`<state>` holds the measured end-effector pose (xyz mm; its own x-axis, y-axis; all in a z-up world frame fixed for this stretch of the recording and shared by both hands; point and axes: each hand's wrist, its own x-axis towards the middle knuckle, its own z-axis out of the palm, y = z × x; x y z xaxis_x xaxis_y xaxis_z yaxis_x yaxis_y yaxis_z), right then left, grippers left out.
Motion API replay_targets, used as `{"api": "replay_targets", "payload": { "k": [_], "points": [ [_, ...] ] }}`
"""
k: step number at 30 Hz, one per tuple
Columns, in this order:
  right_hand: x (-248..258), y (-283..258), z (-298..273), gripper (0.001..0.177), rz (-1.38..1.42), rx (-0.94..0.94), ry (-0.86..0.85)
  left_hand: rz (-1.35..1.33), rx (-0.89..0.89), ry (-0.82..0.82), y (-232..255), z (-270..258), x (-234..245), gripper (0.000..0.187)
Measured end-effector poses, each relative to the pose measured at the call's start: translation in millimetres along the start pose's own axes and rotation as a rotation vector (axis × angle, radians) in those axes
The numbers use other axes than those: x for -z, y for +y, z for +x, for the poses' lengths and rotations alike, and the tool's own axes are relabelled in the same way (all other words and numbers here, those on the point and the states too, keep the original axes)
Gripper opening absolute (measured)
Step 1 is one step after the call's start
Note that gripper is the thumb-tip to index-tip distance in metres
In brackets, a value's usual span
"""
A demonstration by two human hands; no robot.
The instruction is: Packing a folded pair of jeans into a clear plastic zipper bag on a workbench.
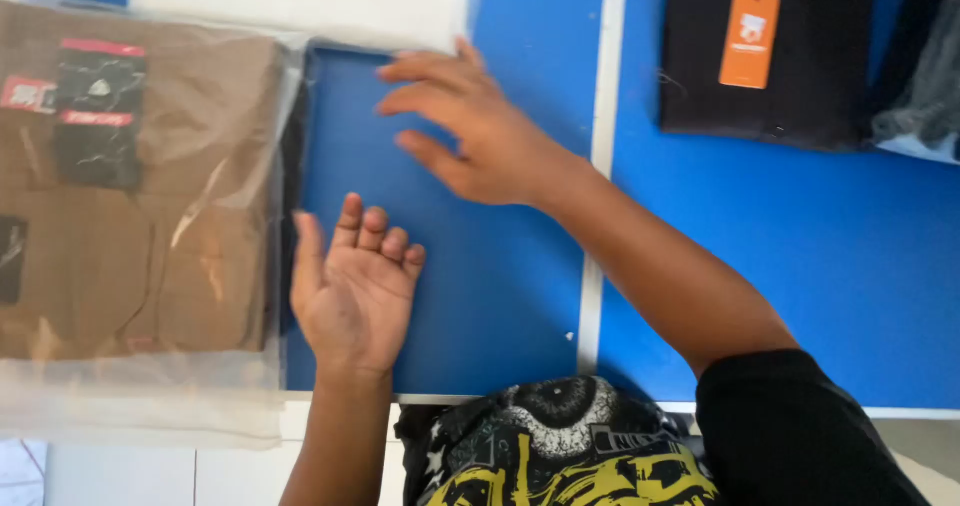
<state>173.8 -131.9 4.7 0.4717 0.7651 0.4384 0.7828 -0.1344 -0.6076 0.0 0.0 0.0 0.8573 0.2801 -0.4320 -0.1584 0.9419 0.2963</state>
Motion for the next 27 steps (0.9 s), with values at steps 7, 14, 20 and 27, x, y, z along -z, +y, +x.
{"api": "replay_targets", "payload": {
  "k": [7, 14, 20, 27],
  "points": [
    [94, 27, -135, 0.023, 0.015, -0.254, 0.307, 0.436, 0.218, -0.242, -79, 24, -28, 0.019],
    [109, 83, -248, 0.012, 0.121, -0.569, 0.813, 1.723, -0.897, -0.697, -116, 108, -50, 0.024],
    [110, 69, -228, 0.008, 0.153, -0.663, 0.77, 2.027, -1.414, -0.311, -98, 168, -51, 0.039],
    [107, 45, -218, 0.009, 0.006, -0.608, 0.61, 2.164, -1.341, -0.303, -90, 172, -40, 0.031]
  ]
}}
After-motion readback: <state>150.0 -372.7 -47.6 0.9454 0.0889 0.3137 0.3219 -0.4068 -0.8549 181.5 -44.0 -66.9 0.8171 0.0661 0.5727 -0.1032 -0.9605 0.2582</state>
